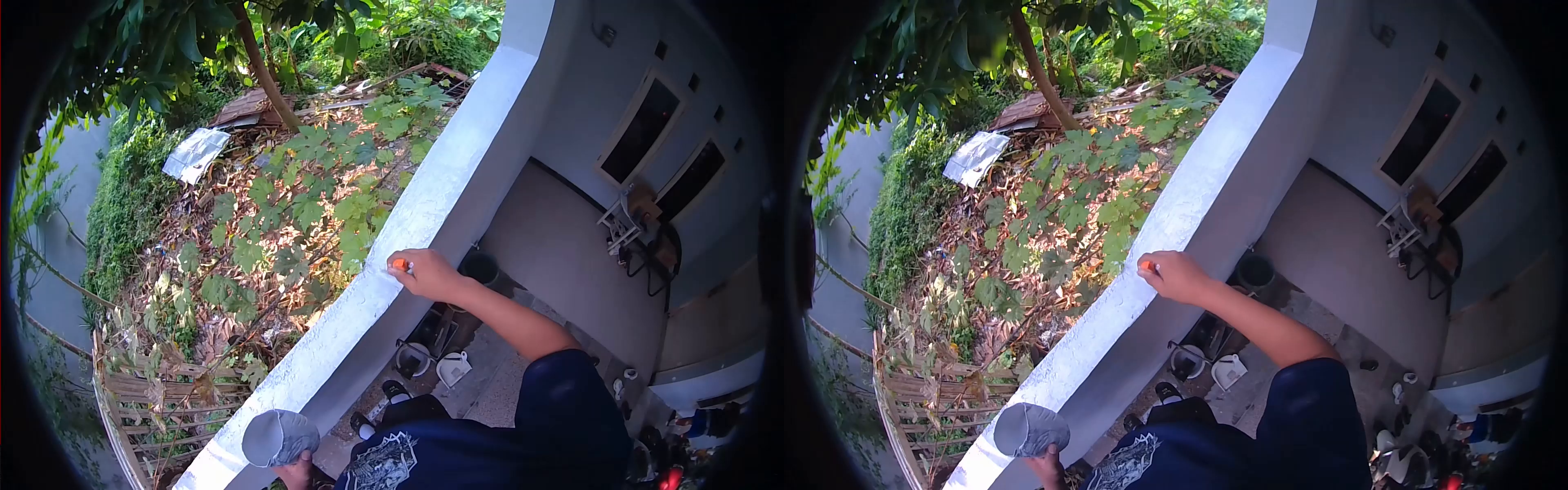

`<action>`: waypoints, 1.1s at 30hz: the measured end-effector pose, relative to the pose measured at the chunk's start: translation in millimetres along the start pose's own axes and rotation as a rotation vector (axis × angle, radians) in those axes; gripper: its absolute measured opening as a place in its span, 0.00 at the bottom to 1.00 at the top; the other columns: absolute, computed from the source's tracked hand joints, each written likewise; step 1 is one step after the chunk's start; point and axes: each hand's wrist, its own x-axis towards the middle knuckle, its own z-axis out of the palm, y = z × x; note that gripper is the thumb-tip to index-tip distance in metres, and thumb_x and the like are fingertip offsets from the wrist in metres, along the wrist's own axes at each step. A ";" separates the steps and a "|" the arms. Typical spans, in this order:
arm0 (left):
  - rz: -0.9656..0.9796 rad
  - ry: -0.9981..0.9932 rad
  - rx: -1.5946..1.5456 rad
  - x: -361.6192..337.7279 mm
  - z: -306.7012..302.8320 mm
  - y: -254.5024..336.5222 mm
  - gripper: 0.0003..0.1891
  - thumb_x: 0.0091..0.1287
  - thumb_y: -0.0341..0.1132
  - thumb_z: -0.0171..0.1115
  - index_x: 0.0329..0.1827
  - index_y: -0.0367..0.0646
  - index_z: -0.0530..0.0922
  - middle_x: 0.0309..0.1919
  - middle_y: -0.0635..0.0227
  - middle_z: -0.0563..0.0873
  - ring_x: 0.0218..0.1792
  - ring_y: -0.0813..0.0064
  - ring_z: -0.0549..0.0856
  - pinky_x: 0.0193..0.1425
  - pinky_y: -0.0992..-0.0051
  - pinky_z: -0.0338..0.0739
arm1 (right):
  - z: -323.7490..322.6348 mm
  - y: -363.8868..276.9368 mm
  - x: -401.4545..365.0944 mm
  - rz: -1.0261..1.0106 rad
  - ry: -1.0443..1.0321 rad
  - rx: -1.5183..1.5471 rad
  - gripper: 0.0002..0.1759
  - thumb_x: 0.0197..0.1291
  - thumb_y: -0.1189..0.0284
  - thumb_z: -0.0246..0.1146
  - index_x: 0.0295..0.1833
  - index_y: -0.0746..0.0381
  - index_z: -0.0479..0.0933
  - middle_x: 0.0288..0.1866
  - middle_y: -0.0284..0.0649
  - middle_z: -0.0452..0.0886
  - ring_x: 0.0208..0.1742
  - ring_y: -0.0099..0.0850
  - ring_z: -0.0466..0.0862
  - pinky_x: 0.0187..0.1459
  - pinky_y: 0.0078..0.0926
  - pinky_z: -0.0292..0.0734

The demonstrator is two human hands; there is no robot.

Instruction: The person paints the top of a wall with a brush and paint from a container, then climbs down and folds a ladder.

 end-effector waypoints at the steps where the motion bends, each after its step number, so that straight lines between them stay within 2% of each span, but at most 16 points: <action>1: -0.002 0.003 0.002 -2.4 -2.8 -1.1 0.52 0.57 0.52 0.78 0.74 0.29 0.57 0.65 0.47 0.73 0.63 0.55 0.77 0.69 0.57 0.71 | -16.8 1.7 11.6 0.069 -0.009 0.040 0.12 0.67 0.62 0.63 0.45 0.59 0.82 0.34 0.48 0.85 0.38 0.50 0.85 0.41 0.44 0.79; 3: 0.017 0.032 0.041 -7.4 -9.9 -5.0 0.53 0.57 0.53 0.78 0.74 0.29 0.57 0.65 0.47 0.73 0.63 0.55 0.77 0.69 0.57 0.71 | -72.2 25.1 40.5 0.025 0.122 -0.139 0.15 0.66 0.60 0.63 0.43 0.62 0.82 0.30 0.49 0.84 0.32 0.51 0.84 0.37 0.42 0.78; 5: 0.051 0.081 0.015 -12.1 -11.0 -5.3 0.53 0.57 0.54 0.77 0.74 0.29 0.57 0.65 0.47 0.73 0.63 0.55 0.77 0.69 0.56 0.71 | -136.6 32.3 62.4 0.189 0.244 -0.317 0.16 0.67 0.59 0.64 0.42 0.62 0.81 0.31 0.49 0.85 0.34 0.49 0.85 0.37 0.43 0.79; 6: 0.079 0.121 -0.028 -15.5 -10.3 -5.1 0.53 0.57 0.54 0.77 0.74 0.29 0.57 0.65 0.48 0.73 0.63 0.55 0.77 0.69 0.56 0.71 | -153.8 44.8 70.9 0.149 0.374 -0.411 0.12 0.66 0.62 0.65 0.42 0.61 0.81 0.34 0.48 0.85 0.37 0.47 0.86 0.39 0.43 0.79; 7: 0.072 0.126 -0.031 -18.8 -11.4 -5.4 0.53 0.57 0.54 0.77 0.74 0.29 0.57 0.65 0.48 0.73 0.63 0.55 0.77 0.69 0.56 0.71 | -159.9 52.5 75.7 0.105 0.503 -0.503 0.09 0.64 0.65 0.66 0.43 0.60 0.81 0.38 0.46 0.86 0.39 0.45 0.86 0.40 0.43 0.80; 8: 0.051 0.140 -0.047 -22.6 -12.6 -6.0 0.53 0.57 0.53 0.78 0.74 0.29 0.57 0.64 0.48 0.73 0.63 0.55 0.77 0.69 0.57 0.72 | -154.2 49.7 73.8 0.101 0.494 -0.506 0.09 0.64 0.65 0.66 0.43 0.60 0.81 0.38 0.46 0.86 0.39 0.45 0.86 0.40 0.43 0.80; 10: 0.029 0.162 -0.064 -28.6 -16.3 -8.3 0.53 0.57 0.53 0.78 0.74 0.29 0.57 0.64 0.48 0.74 0.62 0.55 0.78 0.68 0.57 0.73 | -134.8 43.6 65.0 -0.123 0.603 -0.785 0.08 0.59 0.73 0.68 0.45 0.56 0.82 0.43 0.42 0.85 0.43 0.43 0.86 0.43 0.43 0.81; 12: 0.079 0.172 0.018 -31.7 -23.3 -11.9 0.52 0.57 0.53 0.78 0.74 0.29 0.58 0.63 0.49 0.75 0.61 0.56 0.79 0.67 0.59 0.74 | -87.7 54.8 48.5 -0.105 0.408 -0.706 0.14 0.54 0.78 0.67 0.46 0.53 0.82 0.45 0.38 0.84 0.45 0.43 0.85 0.44 0.42 0.82; 14: 0.072 0.151 0.030 -34.2 -37.6 -21.0 0.52 0.56 0.52 0.78 0.74 0.29 0.58 0.63 0.49 0.75 0.61 0.57 0.79 0.66 0.59 0.75 | -32.1 43.0 26.5 -0.171 0.445 -0.658 0.13 0.53 0.77 0.68 0.45 0.54 0.81 0.42 0.37 0.83 0.44 0.42 0.85 0.44 0.43 0.81; 17: 0.097 0.151 -0.006 -30.1 -34.8 -23.8 0.52 0.55 0.52 0.79 0.73 0.29 0.59 0.62 0.51 0.77 0.59 0.58 0.80 0.66 0.60 0.76 | 18.3 -12.5 4.5 0.029 0.171 -0.291 0.06 0.64 0.69 0.65 0.44 0.56 0.79 0.40 0.42 0.83 0.40 0.48 0.85 0.42 0.46 0.81; 21: 0.098 0.126 0.015 -26.1 -43.0 -30.7 0.53 0.53 0.52 0.81 0.72 0.29 0.61 0.60 0.52 0.78 0.59 0.60 0.81 0.66 0.60 0.76 | 63.6 -17.6 6.4 0.033 -0.044 -0.043 0.13 0.67 0.61 0.64 0.47 0.58 0.82 0.37 0.48 0.86 0.41 0.53 0.85 0.43 0.45 0.79; 23: 0.099 0.116 0.034 -27.1 -45.8 -30.9 0.53 0.52 0.52 0.82 0.72 0.29 0.61 0.59 0.52 0.79 0.58 0.60 0.81 0.66 0.60 0.76 | 29.8 10.2 47.5 0.116 0.039 0.064 0.16 0.65 0.58 0.65 0.45 0.60 0.82 0.33 0.51 0.85 0.38 0.55 0.85 0.41 0.46 0.79; 25: 0.102 0.102 0.054 -31.3 -52.1 -28.7 0.53 0.52 0.53 0.82 0.72 0.29 0.62 0.59 0.53 0.79 0.58 0.60 0.82 0.65 0.60 0.76 | -28.0 27.0 84.8 0.079 0.245 -0.217 0.17 0.65 0.57 0.65 0.43 0.62 0.82 0.31 0.53 0.84 0.37 0.54 0.85 0.39 0.47 0.78; 27: 0.089 0.066 0.114 -34.8 -56.2 -25.3 0.52 0.52 0.54 0.82 0.71 0.29 0.63 0.59 0.53 0.79 0.57 0.61 0.82 0.65 0.60 0.77 | -82.5 35.3 114.9 0.191 0.390 -0.427 0.14 0.67 0.58 0.64 0.47 0.59 0.80 0.37 0.49 0.86 0.40 0.51 0.86 0.40 0.49 0.80; 28: 0.091 0.072 0.114 -37.2 -55.0 -22.7 0.52 0.52 0.54 0.82 0.71 0.29 0.63 0.59 0.53 0.79 0.57 0.61 0.82 0.65 0.60 0.77 | -97.3 29.5 122.0 0.106 0.477 -0.506 0.12 0.67 0.61 0.64 0.48 0.58 0.80 0.40 0.47 0.85 0.41 0.49 0.86 0.40 0.49 0.80; 33: 0.060 0.185 -0.040 -47.5 -57.6 -14.0 0.53 0.50 0.55 0.83 0.71 0.30 0.64 0.59 0.53 0.79 0.58 0.61 0.81 0.65 0.61 0.76 | -87.1 46.2 131.6 -0.066 0.625 -0.794 0.13 0.63 0.68 0.65 0.53 0.52 0.81 0.43 0.40 0.84 0.43 0.47 0.85 0.43 0.45 0.81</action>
